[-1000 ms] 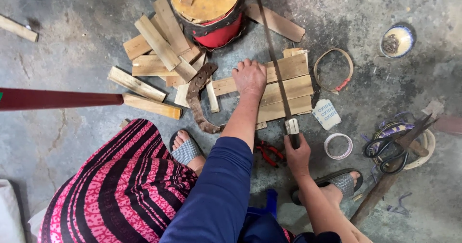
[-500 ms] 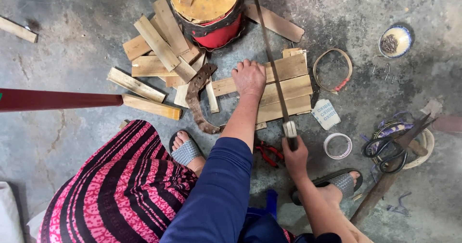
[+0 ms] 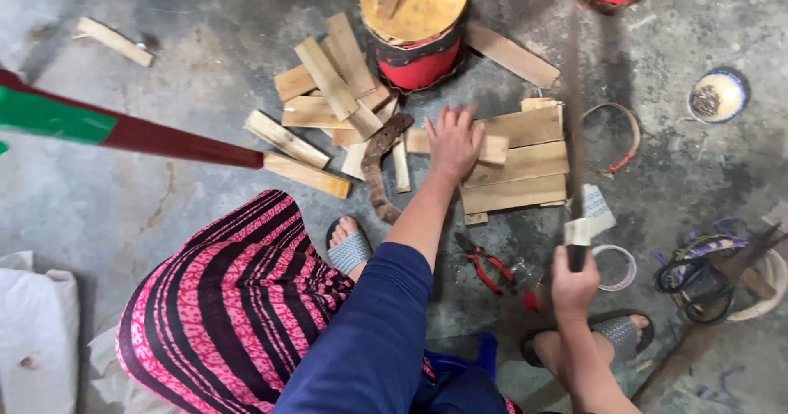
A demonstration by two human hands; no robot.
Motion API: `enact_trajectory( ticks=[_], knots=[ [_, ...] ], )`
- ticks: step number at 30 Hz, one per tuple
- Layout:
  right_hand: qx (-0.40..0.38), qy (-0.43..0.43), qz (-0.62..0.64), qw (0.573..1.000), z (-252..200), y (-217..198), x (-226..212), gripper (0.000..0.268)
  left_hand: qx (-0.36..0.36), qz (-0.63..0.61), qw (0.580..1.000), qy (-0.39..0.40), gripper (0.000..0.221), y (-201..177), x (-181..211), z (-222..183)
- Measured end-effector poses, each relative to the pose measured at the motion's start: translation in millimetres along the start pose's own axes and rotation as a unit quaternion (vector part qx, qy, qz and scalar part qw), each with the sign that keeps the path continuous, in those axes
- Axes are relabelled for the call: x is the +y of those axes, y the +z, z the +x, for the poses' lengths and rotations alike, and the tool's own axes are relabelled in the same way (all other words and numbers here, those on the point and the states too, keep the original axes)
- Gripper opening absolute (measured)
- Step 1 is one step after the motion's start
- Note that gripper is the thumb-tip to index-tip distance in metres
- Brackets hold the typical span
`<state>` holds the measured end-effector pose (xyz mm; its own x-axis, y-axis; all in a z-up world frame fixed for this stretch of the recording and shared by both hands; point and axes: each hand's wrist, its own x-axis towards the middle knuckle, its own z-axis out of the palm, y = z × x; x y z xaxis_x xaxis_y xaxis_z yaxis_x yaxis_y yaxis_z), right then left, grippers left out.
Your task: The person is using a hand saw to cut thin wooden slats into smaller pieces while sitting on the floor of a workshop.
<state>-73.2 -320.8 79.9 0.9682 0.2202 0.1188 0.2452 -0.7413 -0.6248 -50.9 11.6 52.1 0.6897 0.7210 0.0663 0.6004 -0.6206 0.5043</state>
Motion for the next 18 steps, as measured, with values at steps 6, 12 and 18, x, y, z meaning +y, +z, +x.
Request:
enact_trajectory(
  ticks=[6, 12, 18],
  knots=[
    [0.007, 0.107, 0.059, 0.993, 1, 2, 9, 0.031, -0.147, 0.014, 0.988, 0.038, 0.054, -5, -18, -51],
    [0.028, -0.010, -0.034, 0.999, 3, 4, 24, 0.026, -0.139, -0.162, 0.974, -0.081, 0.068, -8, -26, -57],
    [0.035, -0.007, -0.063, 0.997, 5, 12, 34, 0.030, -0.135, -0.216, 0.962, -0.094, 0.080, 3, -60, -73]
  ],
)
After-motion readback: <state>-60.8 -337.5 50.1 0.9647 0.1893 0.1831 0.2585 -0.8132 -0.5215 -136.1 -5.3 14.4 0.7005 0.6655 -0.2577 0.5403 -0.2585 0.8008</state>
